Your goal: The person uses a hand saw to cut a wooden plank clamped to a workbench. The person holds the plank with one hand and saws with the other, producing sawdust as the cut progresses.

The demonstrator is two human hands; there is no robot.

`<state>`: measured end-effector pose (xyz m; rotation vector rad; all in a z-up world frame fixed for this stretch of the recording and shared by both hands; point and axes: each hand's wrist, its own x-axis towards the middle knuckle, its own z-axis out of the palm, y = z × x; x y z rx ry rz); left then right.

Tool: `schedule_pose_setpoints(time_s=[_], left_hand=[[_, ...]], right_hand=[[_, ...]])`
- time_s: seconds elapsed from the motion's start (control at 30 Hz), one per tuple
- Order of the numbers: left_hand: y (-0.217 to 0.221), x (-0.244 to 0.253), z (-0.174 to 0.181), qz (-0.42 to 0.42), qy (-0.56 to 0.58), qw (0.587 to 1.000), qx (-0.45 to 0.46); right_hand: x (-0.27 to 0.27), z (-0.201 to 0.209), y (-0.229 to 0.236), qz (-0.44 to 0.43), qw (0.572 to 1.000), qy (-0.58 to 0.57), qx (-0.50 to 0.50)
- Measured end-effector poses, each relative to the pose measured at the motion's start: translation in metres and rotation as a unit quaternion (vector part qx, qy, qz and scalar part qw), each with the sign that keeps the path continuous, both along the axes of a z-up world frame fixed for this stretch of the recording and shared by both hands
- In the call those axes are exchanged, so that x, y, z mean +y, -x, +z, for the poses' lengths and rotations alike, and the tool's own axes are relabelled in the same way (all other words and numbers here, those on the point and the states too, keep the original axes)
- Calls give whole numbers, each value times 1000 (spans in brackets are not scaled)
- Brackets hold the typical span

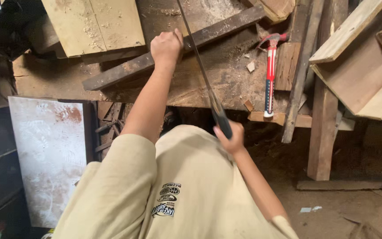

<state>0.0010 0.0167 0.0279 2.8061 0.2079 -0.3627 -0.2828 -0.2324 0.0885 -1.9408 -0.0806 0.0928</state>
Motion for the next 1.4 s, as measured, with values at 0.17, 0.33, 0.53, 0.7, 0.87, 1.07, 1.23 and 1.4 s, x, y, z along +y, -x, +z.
schedule_pose_setpoints(time_s=[0.17, 0.33, 0.53, 0.7, 0.87, 1.07, 1.23, 1.4], left_hand=[[7, -3, 9, -16, -40, 985, -166], [9, -2, 9, -34, -45, 987, -152], [4, 1, -5, -27, -68, 988, -137], [2, 1, -11, -33, -55, 980, -190], [3, 6, -2, -48, -35, 994, -87], [0, 0, -3, -58, -39, 991, -114], [4, 4, -11, -46, -26, 978, -200], [4, 6, -1, -49, -27, 987, -152]], right_hand=[[-73, 10, 119, 22, 999, -28, -2], [-59, -5, 137, 3, 998, 22, -50], [14, -21, 8, -37, 999, -35, -1], [-20, -16, 58, -2, 999, -35, -24], [-57, 5, 146, -21, 999, 19, -17], [-2, -14, 66, -29, 999, 16, -42], [21, -11, 25, -103, 990, -87, 48], [11, 23, 109, -92, 995, -9, 26]])
